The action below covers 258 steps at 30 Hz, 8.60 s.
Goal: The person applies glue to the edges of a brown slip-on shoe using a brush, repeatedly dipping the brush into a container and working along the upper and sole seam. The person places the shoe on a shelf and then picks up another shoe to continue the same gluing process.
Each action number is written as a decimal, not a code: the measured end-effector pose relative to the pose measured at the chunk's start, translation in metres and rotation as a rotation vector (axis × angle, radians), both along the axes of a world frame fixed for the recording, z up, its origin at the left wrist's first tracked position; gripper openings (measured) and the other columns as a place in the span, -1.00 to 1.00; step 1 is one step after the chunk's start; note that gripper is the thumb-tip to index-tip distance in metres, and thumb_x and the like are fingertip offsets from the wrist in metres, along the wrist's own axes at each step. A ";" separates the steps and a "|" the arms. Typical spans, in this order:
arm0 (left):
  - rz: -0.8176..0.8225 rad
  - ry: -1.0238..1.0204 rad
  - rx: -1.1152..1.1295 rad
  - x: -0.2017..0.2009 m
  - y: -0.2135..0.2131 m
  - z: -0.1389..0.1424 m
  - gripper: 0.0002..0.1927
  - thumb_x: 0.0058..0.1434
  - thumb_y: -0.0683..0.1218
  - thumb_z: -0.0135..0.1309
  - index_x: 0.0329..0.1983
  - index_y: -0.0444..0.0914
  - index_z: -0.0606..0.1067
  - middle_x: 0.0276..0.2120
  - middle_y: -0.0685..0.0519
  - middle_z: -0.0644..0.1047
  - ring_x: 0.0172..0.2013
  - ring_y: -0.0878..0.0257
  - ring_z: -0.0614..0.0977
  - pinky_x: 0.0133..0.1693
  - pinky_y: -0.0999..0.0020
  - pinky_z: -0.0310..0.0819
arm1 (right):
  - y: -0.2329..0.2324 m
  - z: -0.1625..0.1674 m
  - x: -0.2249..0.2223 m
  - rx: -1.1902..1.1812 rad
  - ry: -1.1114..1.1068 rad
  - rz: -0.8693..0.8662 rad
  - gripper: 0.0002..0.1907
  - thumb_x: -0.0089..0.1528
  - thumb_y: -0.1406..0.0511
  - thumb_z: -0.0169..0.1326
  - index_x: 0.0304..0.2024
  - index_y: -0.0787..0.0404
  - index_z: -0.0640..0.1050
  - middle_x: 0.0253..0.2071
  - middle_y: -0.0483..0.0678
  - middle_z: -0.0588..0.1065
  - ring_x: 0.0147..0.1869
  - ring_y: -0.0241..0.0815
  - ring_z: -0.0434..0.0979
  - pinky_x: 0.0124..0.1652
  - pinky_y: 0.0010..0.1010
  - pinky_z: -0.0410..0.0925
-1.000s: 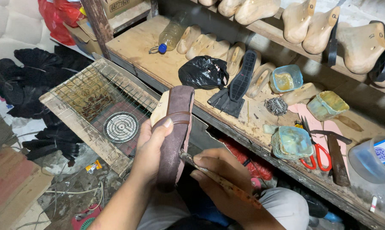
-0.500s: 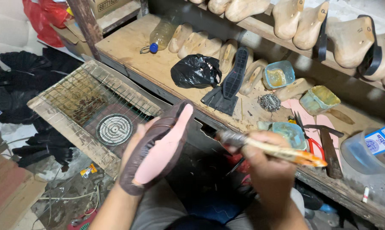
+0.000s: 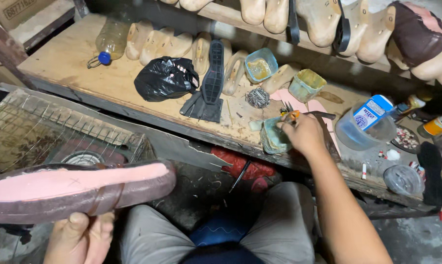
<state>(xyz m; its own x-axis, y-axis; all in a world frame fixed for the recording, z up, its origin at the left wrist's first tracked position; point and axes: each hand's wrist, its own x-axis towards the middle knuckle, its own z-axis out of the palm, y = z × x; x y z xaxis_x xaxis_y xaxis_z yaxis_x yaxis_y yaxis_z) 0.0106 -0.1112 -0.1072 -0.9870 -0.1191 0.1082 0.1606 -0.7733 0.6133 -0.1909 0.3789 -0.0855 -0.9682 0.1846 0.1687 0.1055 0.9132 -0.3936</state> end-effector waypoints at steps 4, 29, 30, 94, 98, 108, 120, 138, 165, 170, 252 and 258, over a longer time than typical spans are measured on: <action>0.087 0.190 -1.167 0.001 -0.027 -0.029 -0.62 0.24 -0.08 0.14 0.10 -0.27 0.44 -0.28 0.03 0.54 -0.42 0.25 0.56 -0.36 0.40 0.50 | 0.006 -0.022 -0.010 0.012 0.030 0.051 -0.67 0.08 0.06 0.32 -0.17 0.02 0.72 -0.25 0.24 0.54 -0.06 0.19 0.52 -0.05 -0.05 0.38; -0.143 -0.113 -0.120 -0.025 0.057 -0.036 -0.25 0.23 -0.06 0.11 0.44 -0.39 0.16 0.24 -0.35 0.42 0.19 -0.43 0.48 0.15 -0.35 0.34 | 0.010 0.008 0.041 -0.774 0.238 0.015 -0.69 0.31 0.17 0.19 -0.30 0.33 0.58 -0.45 -0.12 0.57 -0.44 -0.41 0.45 -0.42 -0.52 0.30; -0.133 -0.121 -0.139 -0.026 0.059 -0.026 -0.27 0.22 -0.09 0.09 0.43 -0.38 0.17 0.25 -0.34 0.41 0.20 -0.40 0.49 0.15 -0.33 0.35 | 0.010 0.007 0.043 -0.686 0.268 -0.031 -0.68 0.34 0.17 0.18 -0.29 0.35 0.60 -0.46 -0.07 0.55 -0.44 -0.38 0.42 -0.42 -0.50 0.27; 0.709 0.634 -1.246 -0.039 0.106 0.078 -0.10 0.10 -0.25 0.35 0.35 -0.09 0.05 0.35 -0.30 0.15 0.30 -0.11 0.43 0.26 0.11 0.52 | -0.180 0.085 0.162 -1.217 0.322 0.721 -0.72 0.30 0.55 0.09 0.05 0.34 0.43 0.03 0.22 0.58 0.03 -0.11 0.61 0.05 -0.30 0.50; 0.700 0.637 -1.261 -0.039 0.104 0.079 -0.11 0.07 -0.25 0.35 0.34 -0.09 0.06 0.35 -0.31 0.16 0.30 -0.13 0.42 0.26 0.09 0.49 | -0.186 0.089 0.169 -1.167 0.351 0.779 -0.72 0.30 0.57 0.09 0.04 0.33 0.43 0.07 0.22 0.53 0.15 -0.09 0.58 0.19 -0.29 0.45; 0.694 0.643 -1.247 -0.039 0.103 0.077 -0.14 0.13 -0.22 0.34 0.34 -0.09 0.06 0.34 -0.31 0.16 0.30 -0.13 0.41 0.26 0.08 0.50 | -0.184 0.090 0.160 -1.179 0.329 0.698 -0.77 0.29 0.54 0.07 0.00 0.38 0.43 0.02 0.21 0.57 0.06 -0.11 0.62 0.08 -0.31 0.50; 0.689 0.626 -1.270 -0.037 0.103 0.081 -0.14 0.13 -0.20 0.33 0.36 -0.09 0.07 0.35 -0.31 0.18 0.31 -0.15 0.41 0.30 0.06 0.45 | -0.186 0.085 0.165 -1.295 0.279 0.792 -0.75 0.31 0.55 0.07 0.04 0.36 0.43 0.08 0.24 0.55 0.19 -0.05 0.58 0.19 -0.27 0.44; 0.671 0.590 -1.311 -0.037 0.097 0.081 -0.12 0.10 -0.19 0.33 0.37 -0.10 0.05 0.34 -0.32 0.17 0.29 -0.17 0.42 0.25 0.07 0.47 | -0.178 0.093 0.186 -1.027 0.238 0.820 -0.71 0.20 0.53 0.24 -0.04 0.28 0.53 0.05 0.17 0.62 -0.04 -0.19 0.63 -0.07 -0.45 0.49; 0.628 0.556 -1.367 -0.035 0.098 0.090 -0.13 -0.01 -0.20 0.30 0.32 -0.17 0.09 0.30 -0.40 0.21 0.28 -0.27 0.41 0.25 -0.02 0.40 | -0.182 0.097 0.178 -1.029 0.245 0.843 -0.72 0.22 0.55 0.19 -0.04 0.31 0.51 0.09 0.18 0.57 -0.12 -0.31 0.60 -0.17 -0.53 0.49; 0.597 0.552 -1.344 -0.037 0.094 0.086 -0.12 -0.04 -0.21 0.31 0.32 -0.17 0.12 0.31 -0.39 0.22 0.29 -0.27 0.41 0.26 -0.01 0.40 | -0.175 0.100 0.183 -0.973 0.242 0.931 -0.71 0.21 0.54 0.21 -0.02 0.31 0.52 0.05 0.16 0.57 0.05 -0.17 0.64 0.01 -0.43 0.50; 0.465 0.352 -1.388 -0.035 0.095 0.078 -0.06 -0.15 -0.16 0.31 0.33 -0.29 0.16 0.34 -0.35 0.18 0.28 -0.32 0.36 0.23 0.02 0.33 | -0.179 0.073 0.186 -0.981 0.254 0.799 -0.76 0.21 0.52 0.23 -0.08 0.33 0.56 -0.01 0.15 0.61 -0.01 -0.18 0.64 -0.02 -0.41 0.51; 0.452 0.318 -1.403 -0.034 0.097 0.077 -0.18 0.05 -0.13 0.30 0.34 -0.26 0.17 0.36 -0.30 0.21 0.30 -0.24 0.40 0.24 0.09 0.37 | -0.184 0.067 0.166 -1.134 0.272 0.721 -0.74 0.25 0.56 0.13 -0.02 0.35 0.48 0.05 0.16 0.56 0.10 -0.14 0.61 0.10 -0.37 0.47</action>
